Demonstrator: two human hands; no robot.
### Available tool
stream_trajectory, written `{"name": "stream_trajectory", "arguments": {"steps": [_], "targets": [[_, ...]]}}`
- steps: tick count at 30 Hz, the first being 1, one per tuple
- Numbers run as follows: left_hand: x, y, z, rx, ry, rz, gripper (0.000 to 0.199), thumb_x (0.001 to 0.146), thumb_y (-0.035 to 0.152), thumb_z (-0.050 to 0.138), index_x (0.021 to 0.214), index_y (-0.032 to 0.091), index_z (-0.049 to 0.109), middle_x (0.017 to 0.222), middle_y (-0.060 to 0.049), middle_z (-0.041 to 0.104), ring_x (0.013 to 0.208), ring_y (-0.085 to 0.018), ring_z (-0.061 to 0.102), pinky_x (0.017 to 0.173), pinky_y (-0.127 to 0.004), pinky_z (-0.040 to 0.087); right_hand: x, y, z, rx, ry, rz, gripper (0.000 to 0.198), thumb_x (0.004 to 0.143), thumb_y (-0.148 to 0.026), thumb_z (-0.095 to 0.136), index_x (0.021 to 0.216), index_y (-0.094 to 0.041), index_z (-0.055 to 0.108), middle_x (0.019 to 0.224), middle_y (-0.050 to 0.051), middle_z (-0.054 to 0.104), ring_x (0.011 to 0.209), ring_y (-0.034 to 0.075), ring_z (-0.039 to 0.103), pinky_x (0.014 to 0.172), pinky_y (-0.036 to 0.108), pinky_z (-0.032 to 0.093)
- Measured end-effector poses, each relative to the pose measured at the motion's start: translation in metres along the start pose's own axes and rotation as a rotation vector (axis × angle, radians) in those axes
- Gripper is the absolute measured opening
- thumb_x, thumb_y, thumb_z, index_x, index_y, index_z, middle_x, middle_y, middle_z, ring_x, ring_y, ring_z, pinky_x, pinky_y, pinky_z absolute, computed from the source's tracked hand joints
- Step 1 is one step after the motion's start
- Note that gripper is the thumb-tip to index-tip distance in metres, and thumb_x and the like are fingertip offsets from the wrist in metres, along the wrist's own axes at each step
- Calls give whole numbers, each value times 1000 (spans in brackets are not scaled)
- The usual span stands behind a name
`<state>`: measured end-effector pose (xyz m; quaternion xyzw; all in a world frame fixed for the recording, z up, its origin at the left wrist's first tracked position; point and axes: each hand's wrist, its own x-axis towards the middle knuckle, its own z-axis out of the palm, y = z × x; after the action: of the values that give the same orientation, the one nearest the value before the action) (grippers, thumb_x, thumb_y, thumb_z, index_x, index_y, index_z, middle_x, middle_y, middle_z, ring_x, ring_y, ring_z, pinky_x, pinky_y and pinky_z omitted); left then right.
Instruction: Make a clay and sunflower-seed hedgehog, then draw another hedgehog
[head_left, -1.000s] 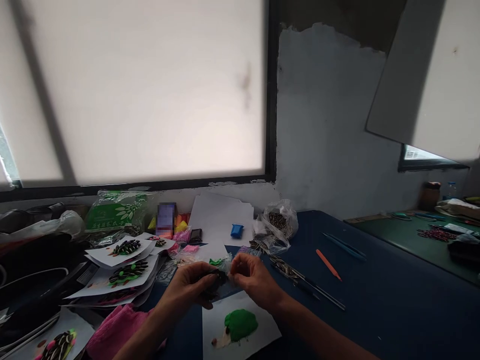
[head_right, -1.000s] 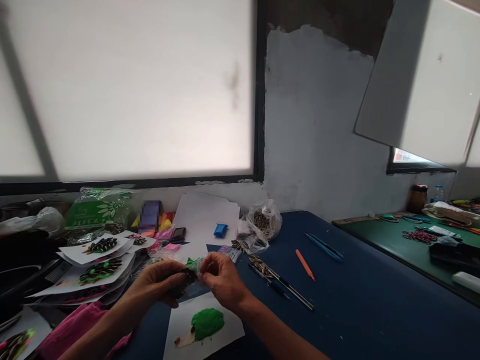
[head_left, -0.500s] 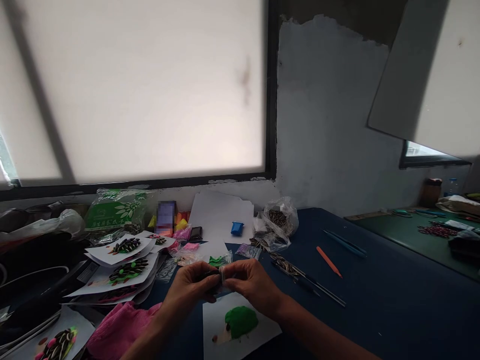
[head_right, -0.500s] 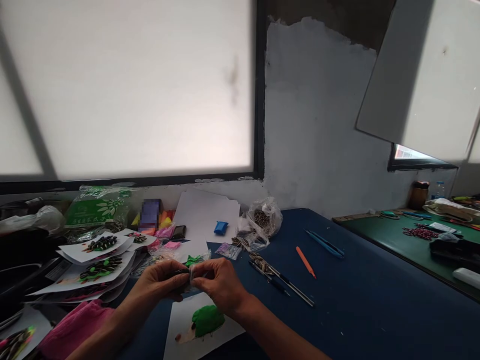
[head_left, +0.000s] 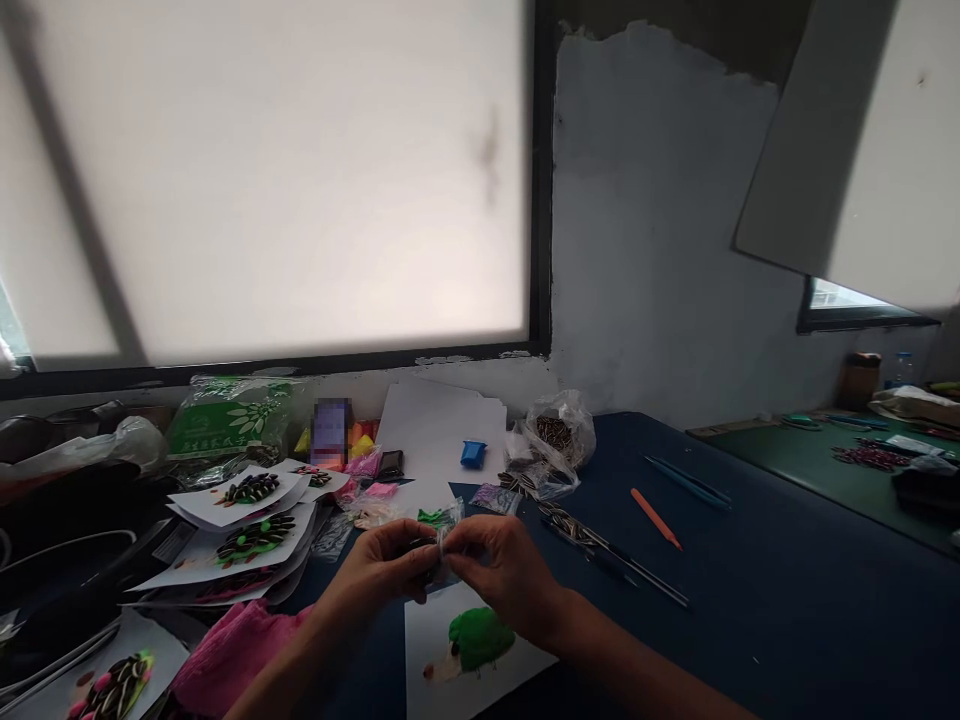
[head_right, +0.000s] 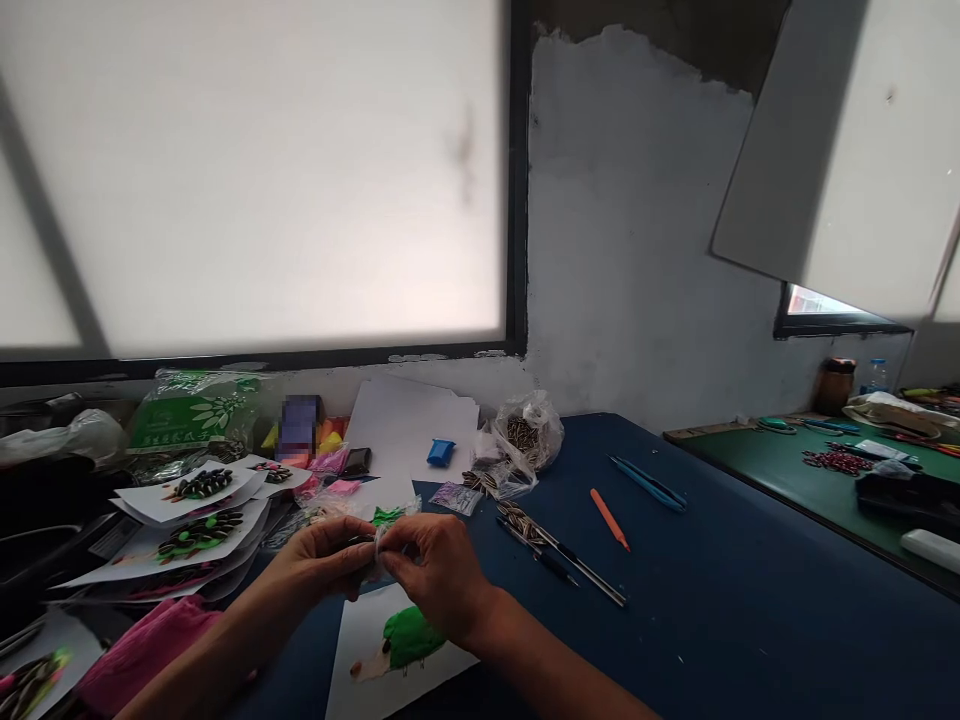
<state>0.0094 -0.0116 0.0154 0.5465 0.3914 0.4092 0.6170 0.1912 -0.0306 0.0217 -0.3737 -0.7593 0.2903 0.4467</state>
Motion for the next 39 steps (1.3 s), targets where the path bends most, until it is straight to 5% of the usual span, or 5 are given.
{"name": "stream_trajectory", "arguments": {"steps": [11, 18, 29, 32, 39], "targets": [[0, 1, 4, 3, 47, 39, 41, 57, 44, 85, 77, 15, 66, 62, 2, 61, 54, -10, 54, 51, -21, 40, -2, -4, 8, -40, 142, -44, 9, 75, -14, 61, 74, -20, 67, 80, 4, 64, 70, 16, 59, 65, 27, 48], [10, -7, -10, 110, 188, 92, 39, 59, 46, 79, 78, 16, 64, 55, 3, 58, 48, -10, 51, 45, -20, 36, 3, -4, 3, 284, 246, 158, 10, 77, -27, 61, 74, -17, 62, 83, 5, 66, 75, 17, 59, 69, 28, 47], [1, -5, -18, 1139, 471, 395, 35, 81, 22, 49, 108, 26, 69, 135, -4, 57, 123, -32, 48, 87, -40, 47, 3, 1, 0, 330, 156, 243, 15, 79, -32, 65, 82, -17, 67, 79, 3, 60, 75, 16, 55, 69, 28, 47], [-2, 6, -5, 927, 457, 532, 26, 82, 35, 53, 95, 25, 73, 108, -8, 68, 105, -29, 57, 81, -34, 48, 3, 2, 2, 296, 168, 228, 13, 79, -30, 64, 79, -17, 67, 78, 3, 60, 75, 16, 55, 71, 29, 47], [-9, 14, 18, 223, -99, 44, 53, 72, 67, 61, 68, 15, 70, 50, 0, 55, 44, -10, 43, 45, -21, 31, -1, -6, 5, 230, 128, 207, 25, 76, -37, 72, 89, -17, 63, 83, 4, 63, 77, 19, 60, 65, 29, 48]]}}
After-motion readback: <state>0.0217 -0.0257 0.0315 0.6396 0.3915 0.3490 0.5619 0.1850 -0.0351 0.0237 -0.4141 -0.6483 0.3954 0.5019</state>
